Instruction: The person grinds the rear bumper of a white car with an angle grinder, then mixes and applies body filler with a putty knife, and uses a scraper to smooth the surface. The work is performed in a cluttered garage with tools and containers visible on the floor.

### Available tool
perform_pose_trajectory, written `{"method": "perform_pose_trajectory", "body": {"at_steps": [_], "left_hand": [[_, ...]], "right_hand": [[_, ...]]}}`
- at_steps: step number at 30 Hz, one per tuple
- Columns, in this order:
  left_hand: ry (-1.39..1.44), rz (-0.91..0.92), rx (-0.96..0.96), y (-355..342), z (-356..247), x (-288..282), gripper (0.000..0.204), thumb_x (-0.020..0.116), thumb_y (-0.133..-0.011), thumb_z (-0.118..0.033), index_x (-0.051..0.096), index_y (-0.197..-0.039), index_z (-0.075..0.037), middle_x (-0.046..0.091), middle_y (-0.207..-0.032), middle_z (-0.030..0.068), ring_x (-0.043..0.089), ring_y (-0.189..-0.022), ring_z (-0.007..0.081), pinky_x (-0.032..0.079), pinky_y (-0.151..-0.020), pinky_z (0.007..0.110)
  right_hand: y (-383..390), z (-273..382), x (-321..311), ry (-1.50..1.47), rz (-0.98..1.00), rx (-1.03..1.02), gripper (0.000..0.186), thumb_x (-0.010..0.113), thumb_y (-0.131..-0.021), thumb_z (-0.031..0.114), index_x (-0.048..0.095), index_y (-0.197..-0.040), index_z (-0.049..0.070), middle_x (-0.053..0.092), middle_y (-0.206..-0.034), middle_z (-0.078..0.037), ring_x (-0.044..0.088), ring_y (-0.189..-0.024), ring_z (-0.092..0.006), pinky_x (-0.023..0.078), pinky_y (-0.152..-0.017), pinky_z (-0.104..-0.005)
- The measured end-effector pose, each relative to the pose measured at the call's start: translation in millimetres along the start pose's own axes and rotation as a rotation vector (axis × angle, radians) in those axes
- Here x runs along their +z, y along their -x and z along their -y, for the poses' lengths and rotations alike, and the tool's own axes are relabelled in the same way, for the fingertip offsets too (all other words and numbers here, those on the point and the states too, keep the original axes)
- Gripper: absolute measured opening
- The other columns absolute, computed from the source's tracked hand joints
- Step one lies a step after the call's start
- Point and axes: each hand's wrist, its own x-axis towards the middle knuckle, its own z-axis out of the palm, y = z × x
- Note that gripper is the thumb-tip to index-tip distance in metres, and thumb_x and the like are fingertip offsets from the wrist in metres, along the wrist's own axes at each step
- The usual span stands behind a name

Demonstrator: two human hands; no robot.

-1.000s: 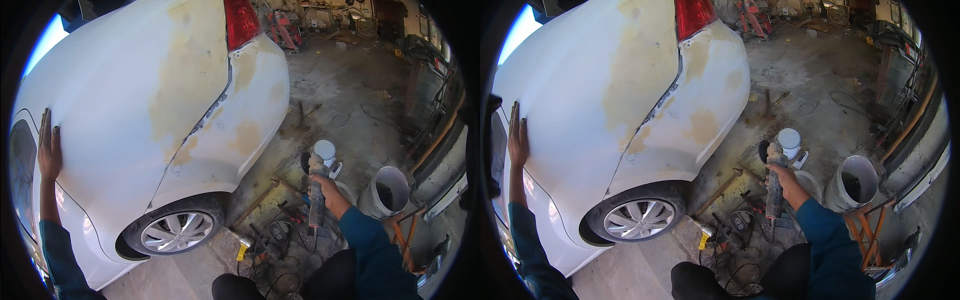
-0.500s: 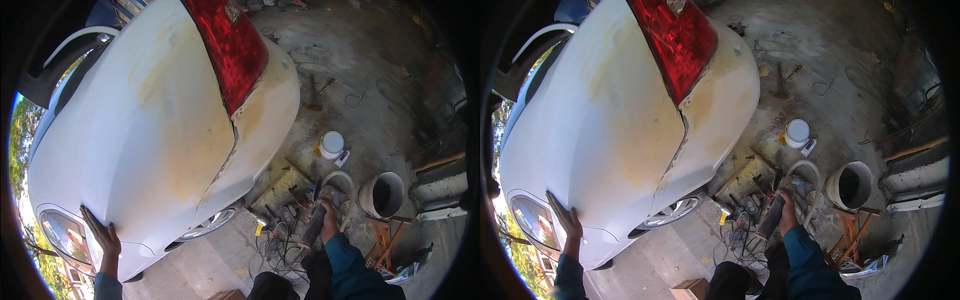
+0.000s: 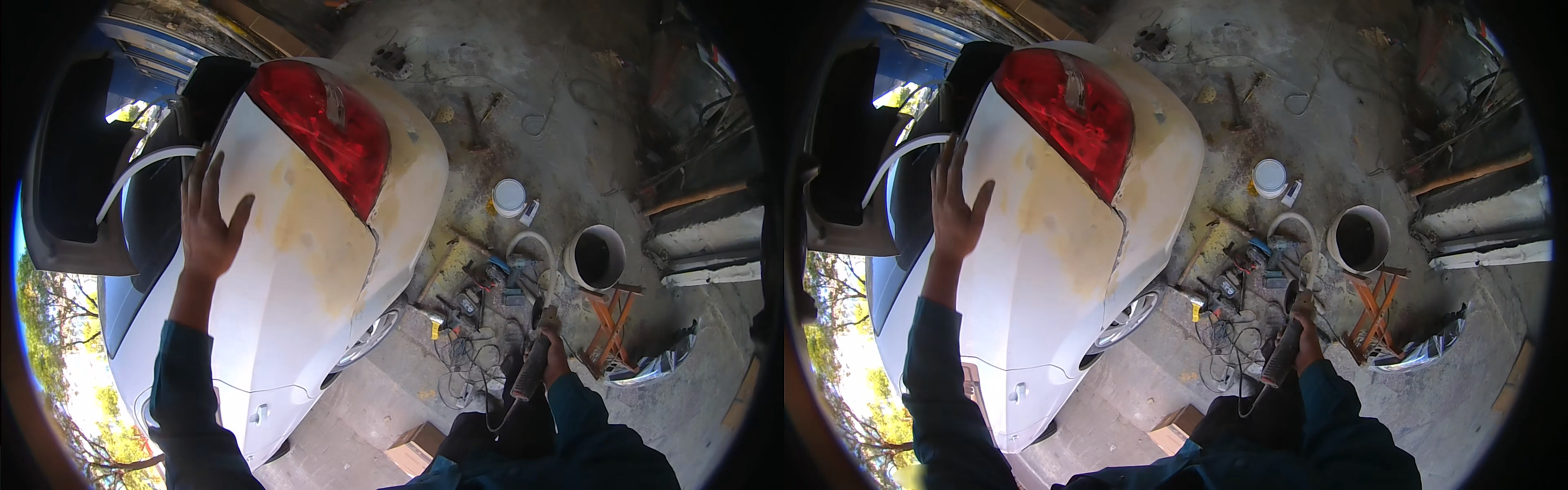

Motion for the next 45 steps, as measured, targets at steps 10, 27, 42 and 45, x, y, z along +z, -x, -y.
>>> {"method": "perform_pose_trajectory", "body": {"at_steps": [10,27,42,45], "left_hand": [[0.32,0.104,-0.417,-128.9,52.0,103.6,0.084,0.064,-0.104,-0.068,0.054,-0.16,-0.006,0.064,-0.153,0.0252,0.061,-0.142,0.0437,0.047,-0.12,0.048],[0.34,0.197,-0.417,-146.1,58.8,107.4,0.087,0.072,-0.098,-0.069,0.058,-0.155,-0.004,0.069,-0.143,0.0247,0.065,-0.133,0.0425,0.049,-0.116,0.047],[-0.012,0.378,0.031,-129.2,162.9,142.3,0.053,0.049,-0.116,-0.016,0.053,-0.167,-0.029,0.053,-0.164,0.0196,0.054,-0.15,0.0408,0.045,-0.125,0.045],[0.112,0.264,-0.047,-139.5,124.8,151.9,0.046,0.046,-0.118,-0.018,0.059,-0.162,-0.025,0.053,-0.164,0.0183,0.055,-0.151,0.0361,0.044,-0.125,0.044]], "right_hand": [[-19.0,34.9,-18.0,-0.092,-0.051,-0.041,0.038,0.076,-0.093,0.033,0.062,-0.118,0.009,0.068,-0.089,-0.011,0.072,-0.077,-0.0305,0.063,-0.072,-0.0486],[-69.8,8.0,2.2,0.063,-0.009,0.103,0.035,0.079,-0.095,0.031,0.066,-0.117,0.007,0.07,-0.084,-0.011,0.072,-0.071,-0.0292,0.064,-0.067,-0.0473],[-108.6,11.6,-16.1,0.109,-0.044,0.173,0.043,0.079,-0.095,0.025,0.061,-0.127,0.003,0.07,-0.095,-0.016,0.073,-0.079,-0.0295,0.065,-0.072,-0.0465],[-118.8,15.8,-24.9,-0.019,-0.086,0.156,0.039,0.079,-0.096,0.023,0.061,-0.124,0.004,0.07,-0.094,-0.015,0.073,-0.078,-0.0302,0.065,-0.071,-0.0471]]}}
